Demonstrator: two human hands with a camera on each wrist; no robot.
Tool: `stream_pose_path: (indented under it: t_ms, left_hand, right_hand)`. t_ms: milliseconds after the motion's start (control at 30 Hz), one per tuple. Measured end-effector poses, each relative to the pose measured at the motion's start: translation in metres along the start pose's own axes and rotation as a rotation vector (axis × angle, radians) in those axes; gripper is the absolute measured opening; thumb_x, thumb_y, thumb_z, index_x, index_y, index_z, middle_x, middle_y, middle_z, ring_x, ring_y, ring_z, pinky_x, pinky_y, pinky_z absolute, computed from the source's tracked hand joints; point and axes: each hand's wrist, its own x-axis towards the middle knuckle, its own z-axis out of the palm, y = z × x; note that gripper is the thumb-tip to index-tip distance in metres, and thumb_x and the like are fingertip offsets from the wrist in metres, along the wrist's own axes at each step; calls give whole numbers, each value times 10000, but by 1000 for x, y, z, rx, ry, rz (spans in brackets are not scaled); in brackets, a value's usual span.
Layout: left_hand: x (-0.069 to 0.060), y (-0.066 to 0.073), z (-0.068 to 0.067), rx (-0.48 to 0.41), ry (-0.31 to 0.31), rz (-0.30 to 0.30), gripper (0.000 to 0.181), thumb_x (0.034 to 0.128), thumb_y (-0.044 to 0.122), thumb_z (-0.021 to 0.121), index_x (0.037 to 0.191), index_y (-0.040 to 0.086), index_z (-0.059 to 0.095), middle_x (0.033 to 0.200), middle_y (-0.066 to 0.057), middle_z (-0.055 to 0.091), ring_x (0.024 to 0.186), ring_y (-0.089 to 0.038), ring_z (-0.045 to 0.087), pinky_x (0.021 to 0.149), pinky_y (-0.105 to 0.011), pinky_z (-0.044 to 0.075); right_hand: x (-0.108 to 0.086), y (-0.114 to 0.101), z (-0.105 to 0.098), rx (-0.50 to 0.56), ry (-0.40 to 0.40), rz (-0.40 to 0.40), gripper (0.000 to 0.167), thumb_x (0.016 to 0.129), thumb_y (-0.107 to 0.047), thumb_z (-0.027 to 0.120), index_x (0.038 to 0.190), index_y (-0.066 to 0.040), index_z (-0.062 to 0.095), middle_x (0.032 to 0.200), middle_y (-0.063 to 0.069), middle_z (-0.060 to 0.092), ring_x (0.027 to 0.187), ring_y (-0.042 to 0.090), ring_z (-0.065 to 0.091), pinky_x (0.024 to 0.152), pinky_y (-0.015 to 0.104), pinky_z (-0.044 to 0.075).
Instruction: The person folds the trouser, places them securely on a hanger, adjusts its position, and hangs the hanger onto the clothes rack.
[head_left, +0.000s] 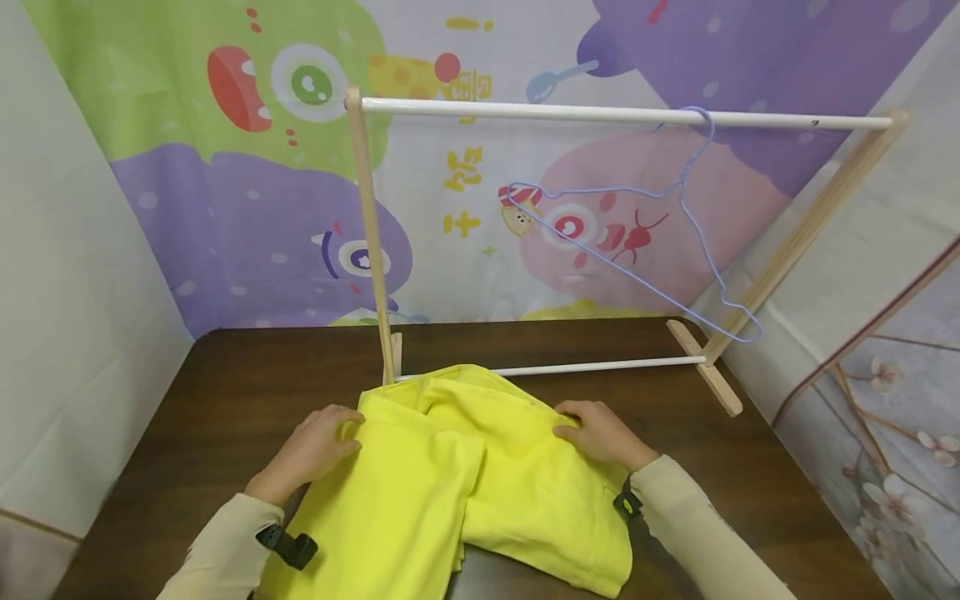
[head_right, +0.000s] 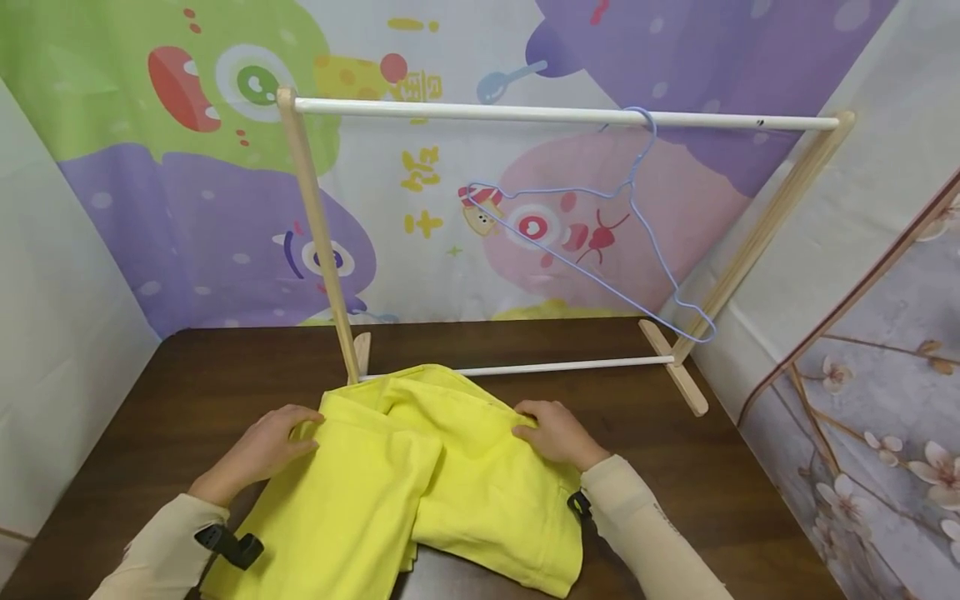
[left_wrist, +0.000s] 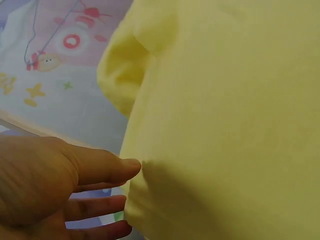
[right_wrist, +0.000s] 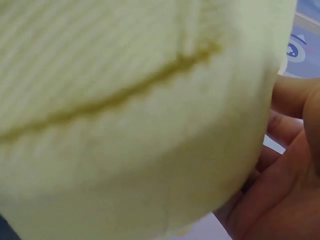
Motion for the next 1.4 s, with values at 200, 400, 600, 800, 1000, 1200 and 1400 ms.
stream_pose_path:
  t_ms: [200, 400, 600, 800, 1000, 1200, 1400]
  left_hand:
    - [11, -3, 1, 55, 18, 16, 236, 851, 132, 740, 1076, 84, 688, 1106, -137, 612, 1019, -347, 532, 853, -498, 460]
    - [16, -5, 1, 43, 4, -25, 230, 840, 117, 748, 1041, 57, 653, 977, -99, 646, 880, -254, 582, 760, -430, 495]
    - [19, -8, 2, 32, 19, 11, 139, 862, 133, 728, 970, 58, 685, 903, -68, 694, 726, -175, 555, 631, -331, 465]
    - [13, -11, -10, 23, 7, -30, 165, 898, 191, 694, 994, 60, 668, 901, -68, 689, 681, -155, 520, 593, -306, 422]
    - [6, -26, -31, 18, -9, -133, 280, 924, 217, 659, 1081, -13, 636, 963, -150, 691, 716, -200, 587, 616, -357, 467]
    - [6, -45, -32, -5, -80, -209, 324, 947, 254, 621, 1116, -22, 600, 1030, -171, 666, 787, -220, 591, 680, -380, 478]
    - [-4, -62, -51, 15, -56, -230, 324, 936, 224, 627, 1092, -58, 596, 1023, -221, 660, 785, -262, 609, 668, -416, 486]
  right_hand:
    - [2, 0, -3, -27, 22, 6, 184, 913, -146, 670, 1074, -70, 715, 1051, 80, 728, 921, 210, 662, 815, 386, 523]
    - [1, 2, -5, -50, 36, -14, 186, 880, -134, 705, 1044, -51, 731, 1014, 88, 739, 898, 218, 671, 793, 376, 530]
    - [1, 6, -9, -64, 40, -26, 230, 870, -133, 713, 1066, -13, 726, 1051, 138, 734, 985, 310, 681, 856, 449, 540]
    - [-7, 15, -20, -70, 3, -24, 177, 867, -144, 719, 1010, -41, 740, 972, 85, 740, 830, 178, 644, 740, 341, 522]
    - [-24, 32, -41, -71, -47, 6, 163, 878, -139, 702, 1004, -40, 736, 931, 62, 724, 735, 98, 535, 651, 260, 439]
    - [-35, 47, -59, -64, -80, 45, 158, 884, -148, 694, 995, -44, 735, 878, 40, 707, 701, 95, 502, 627, 246, 416]
    - [-53, 77, -78, -101, -127, 64, 245, 884, -188, 697, 1059, -20, 727, 1025, 132, 728, 848, 208, 641, 725, 357, 526]
